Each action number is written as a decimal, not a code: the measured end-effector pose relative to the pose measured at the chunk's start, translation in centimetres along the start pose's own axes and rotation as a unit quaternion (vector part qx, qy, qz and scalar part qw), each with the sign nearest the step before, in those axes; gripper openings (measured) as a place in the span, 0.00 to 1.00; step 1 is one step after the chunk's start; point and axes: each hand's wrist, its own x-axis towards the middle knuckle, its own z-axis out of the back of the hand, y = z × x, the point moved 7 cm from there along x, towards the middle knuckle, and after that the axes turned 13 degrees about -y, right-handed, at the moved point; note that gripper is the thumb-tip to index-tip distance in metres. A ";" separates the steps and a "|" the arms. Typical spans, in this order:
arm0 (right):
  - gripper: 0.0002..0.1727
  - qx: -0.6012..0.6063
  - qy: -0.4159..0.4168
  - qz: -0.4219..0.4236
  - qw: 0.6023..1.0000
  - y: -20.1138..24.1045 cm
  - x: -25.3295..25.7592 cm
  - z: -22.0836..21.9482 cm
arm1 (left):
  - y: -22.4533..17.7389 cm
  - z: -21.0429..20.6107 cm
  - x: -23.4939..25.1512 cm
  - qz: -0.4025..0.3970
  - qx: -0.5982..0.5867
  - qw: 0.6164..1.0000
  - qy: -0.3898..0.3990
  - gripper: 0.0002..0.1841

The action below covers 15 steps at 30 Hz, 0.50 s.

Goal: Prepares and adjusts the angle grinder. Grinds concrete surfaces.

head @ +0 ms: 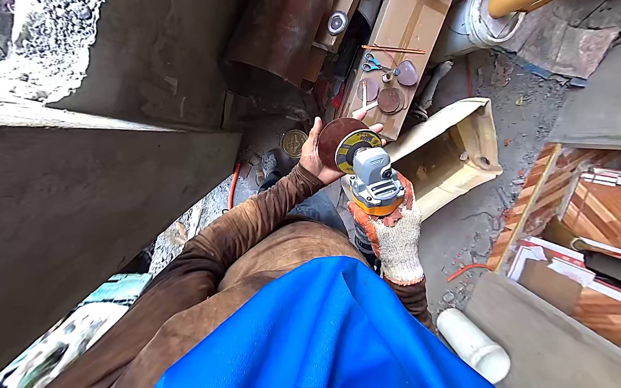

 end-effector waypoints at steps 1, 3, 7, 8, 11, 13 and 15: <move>0.55 -0.006 0.001 -0.004 1.000 -0.1 0.1 0.1 | 0.0 0.2 0.0 0.001 -0.001 1.000 -0.005 0.53; 0.55 -0.021 0.003 -0.004 1.000 -0.3 0.3 0.1 | 0.0 0.4 0.1 0.004 -0.001 1.000 -0.013 0.53; 0.54 -0.053 0.016 0.002 0.998 -0.3 0.6 -0.1 | 0.3 0.3 0.2 0.010 -0.007 1.000 -0.014 0.50; 0.54 -0.066 0.019 0.003 0.998 -0.4 0.6 -0.3 | 0.4 0.3 0.3 0.012 -0.012 1.000 -0.011 0.49; 0.54 -0.086 0.028 0.001 0.996 -0.5 0.5 -0.7 | 0.6 0.6 0.5 0.006 -0.013 1.000 0.002 0.48; 0.54 -0.092 0.030 -0.005 0.995 -0.7 0.5 -1.0 | 0.7 0.8 0.6 0.003 -0.015 1.000 0.004 0.47; 0.54 -0.107 0.037 -0.007 0.994 -0.8 0.4 -1.1 | 0.9 1.1 0.7 0.006 -0.021 1.000 0.002 0.47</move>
